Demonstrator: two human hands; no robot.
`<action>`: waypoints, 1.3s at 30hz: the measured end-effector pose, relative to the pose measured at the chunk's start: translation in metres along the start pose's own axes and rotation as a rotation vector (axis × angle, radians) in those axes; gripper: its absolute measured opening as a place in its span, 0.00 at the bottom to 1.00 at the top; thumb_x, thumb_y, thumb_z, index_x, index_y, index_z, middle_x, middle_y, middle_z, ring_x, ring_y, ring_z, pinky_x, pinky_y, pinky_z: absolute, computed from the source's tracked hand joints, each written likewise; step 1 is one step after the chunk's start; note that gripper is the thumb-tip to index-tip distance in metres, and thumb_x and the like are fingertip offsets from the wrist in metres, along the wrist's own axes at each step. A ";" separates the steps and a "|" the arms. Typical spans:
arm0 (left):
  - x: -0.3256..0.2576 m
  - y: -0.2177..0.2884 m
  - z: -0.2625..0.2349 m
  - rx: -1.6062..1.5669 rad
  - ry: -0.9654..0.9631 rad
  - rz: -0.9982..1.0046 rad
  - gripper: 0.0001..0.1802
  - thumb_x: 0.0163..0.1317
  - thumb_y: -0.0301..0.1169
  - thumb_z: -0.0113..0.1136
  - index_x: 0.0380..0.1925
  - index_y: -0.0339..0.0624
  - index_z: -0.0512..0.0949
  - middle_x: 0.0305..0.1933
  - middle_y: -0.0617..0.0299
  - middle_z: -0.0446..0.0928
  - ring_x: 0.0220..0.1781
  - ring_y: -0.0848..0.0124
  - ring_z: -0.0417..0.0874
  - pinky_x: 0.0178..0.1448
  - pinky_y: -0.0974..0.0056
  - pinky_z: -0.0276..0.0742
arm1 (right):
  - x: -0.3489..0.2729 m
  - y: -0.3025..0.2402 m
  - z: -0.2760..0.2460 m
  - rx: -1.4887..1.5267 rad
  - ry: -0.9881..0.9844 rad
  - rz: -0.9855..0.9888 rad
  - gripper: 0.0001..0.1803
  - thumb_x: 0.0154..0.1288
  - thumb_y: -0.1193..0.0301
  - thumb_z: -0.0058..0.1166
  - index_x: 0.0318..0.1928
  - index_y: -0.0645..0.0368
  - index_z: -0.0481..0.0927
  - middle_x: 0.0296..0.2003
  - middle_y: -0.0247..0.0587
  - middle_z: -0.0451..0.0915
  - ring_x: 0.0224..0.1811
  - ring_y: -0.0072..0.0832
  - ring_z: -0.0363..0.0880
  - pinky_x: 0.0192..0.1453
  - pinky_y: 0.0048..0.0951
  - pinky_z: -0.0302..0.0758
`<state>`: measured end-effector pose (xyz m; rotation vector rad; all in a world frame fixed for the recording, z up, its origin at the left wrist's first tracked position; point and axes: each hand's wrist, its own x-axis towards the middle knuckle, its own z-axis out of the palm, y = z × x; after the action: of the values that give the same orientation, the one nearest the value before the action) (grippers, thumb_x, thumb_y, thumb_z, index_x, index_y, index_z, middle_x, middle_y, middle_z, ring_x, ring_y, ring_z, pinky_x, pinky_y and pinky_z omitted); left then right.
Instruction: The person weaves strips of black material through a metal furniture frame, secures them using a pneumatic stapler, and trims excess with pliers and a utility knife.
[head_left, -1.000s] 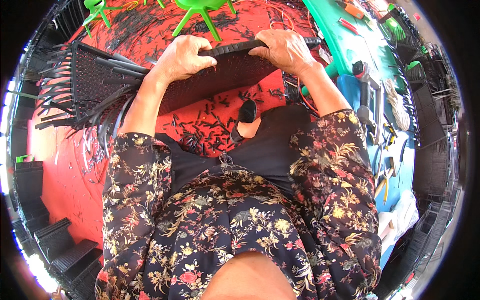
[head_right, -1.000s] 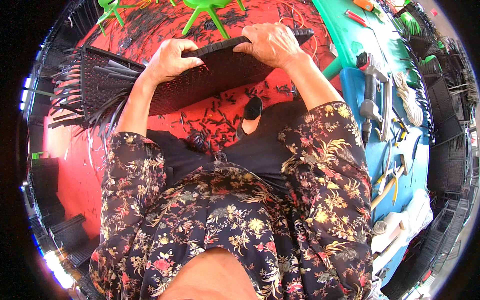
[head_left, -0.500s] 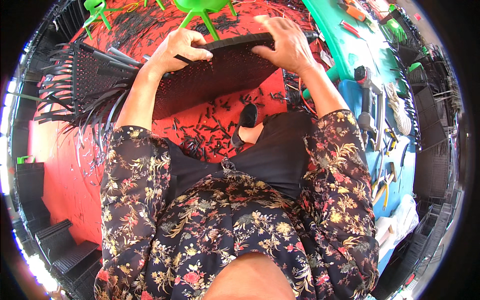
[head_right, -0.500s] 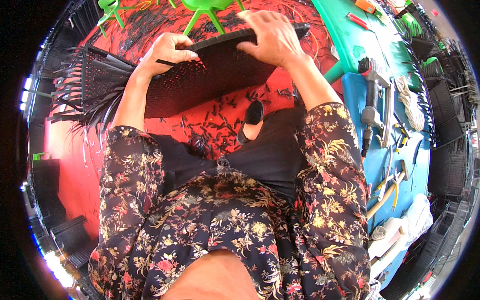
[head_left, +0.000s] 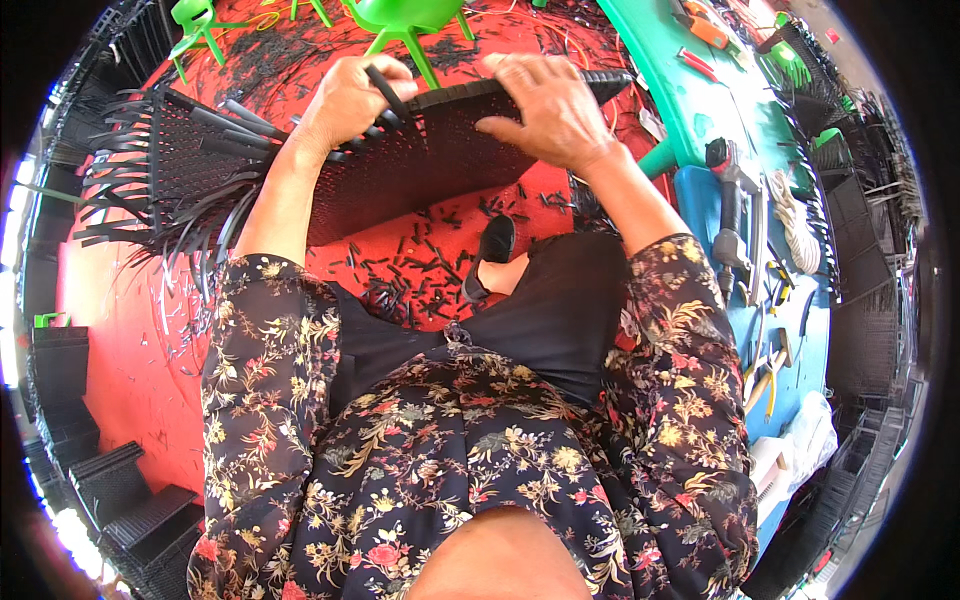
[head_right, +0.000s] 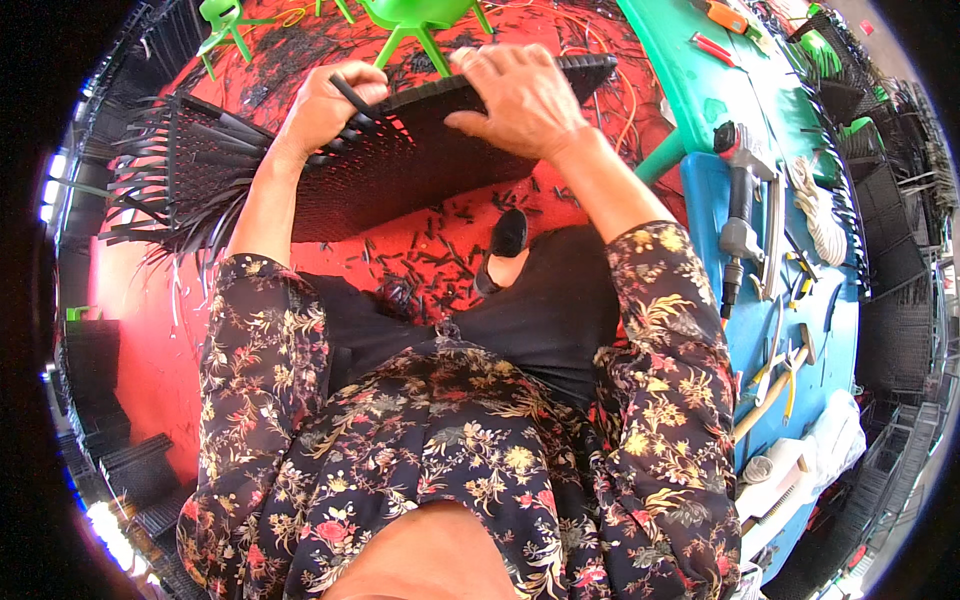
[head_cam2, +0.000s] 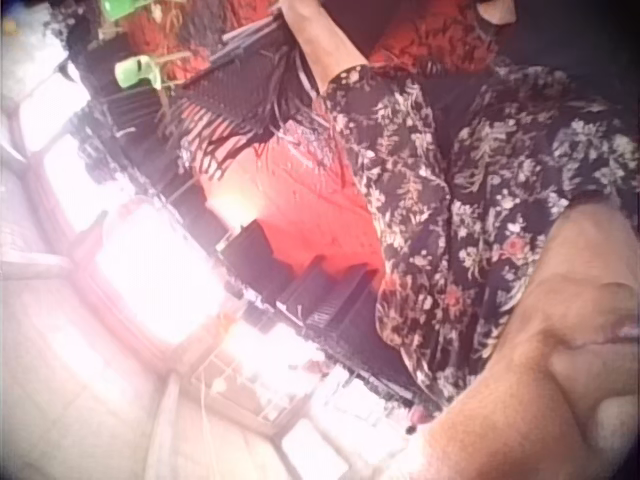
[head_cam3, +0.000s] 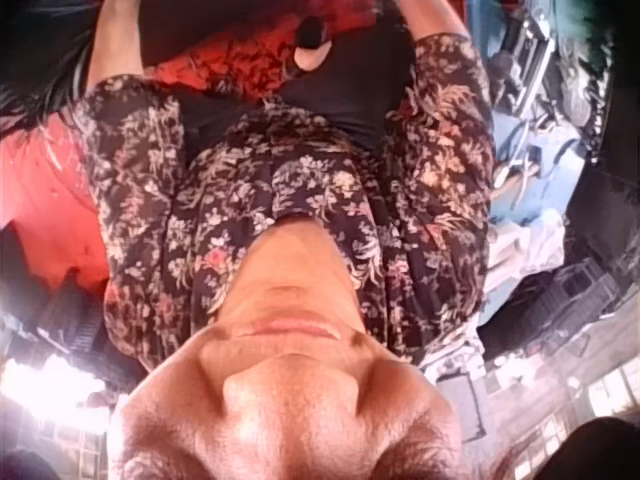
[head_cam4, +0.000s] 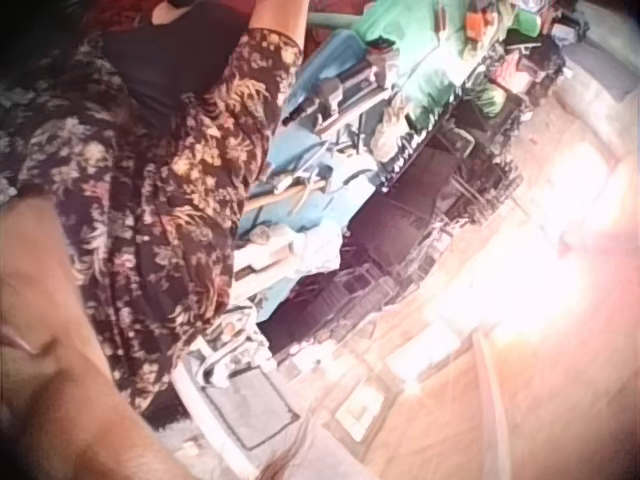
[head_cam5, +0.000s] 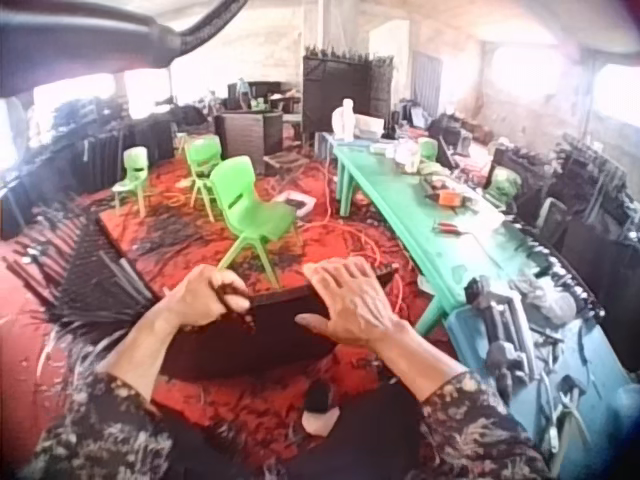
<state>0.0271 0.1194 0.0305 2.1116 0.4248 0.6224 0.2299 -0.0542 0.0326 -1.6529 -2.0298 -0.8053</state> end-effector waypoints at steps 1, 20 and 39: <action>0.001 0.009 0.001 -0.100 0.112 -0.043 0.10 0.62 0.28 0.60 0.40 0.34 0.79 0.29 0.66 0.78 0.32 0.80 0.79 0.37 0.74 0.75 | -0.001 -0.005 0.006 -0.009 -0.036 0.001 0.35 0.50 0.48 0.62 0.55 0.54 0.73 0.43 0.37 0.77 0.50 0.34 0.74 0.56 0.40 0.63; -0.061 0.043 0.027 0.259 -0.332 0.091 0.15 0.65 0.35 0.52 0.24 0.34 0.72 0.18 0.56 0.67 0.23 0.70 0.70 0.32 0.62 0.68 | -0.021 -0.050 -0.042 0.171 -0.320 -0.010 0.20 0.54 0.54 0.62 0.31 0.57 0.72 0.24 0.43 0.78 0.28 0.42 0.80 0.32 0.40 0.77; -0.028 0.056 0.031 0.233 -0.290 0.216 0.08 0.55 0.25 0.55 0.34 0.35 0.77 0.27 0.54 0.79 0.30 0.68 0.80 0.38 0.63 0.74 | 0.007 -0.062 -0.030 0.819 -0.058 0.197 0.12 0.53 0.74 0.63 0.26 0.62 0.71 0.24 0.42 0.71 0.27 0.41 0.71 0.33 0.35 0.71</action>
<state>0.0260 0.0537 0.0540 2.4469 0.1101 0.3910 0.1663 -0.0771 0.0483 -1.3443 -1.8160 0.1541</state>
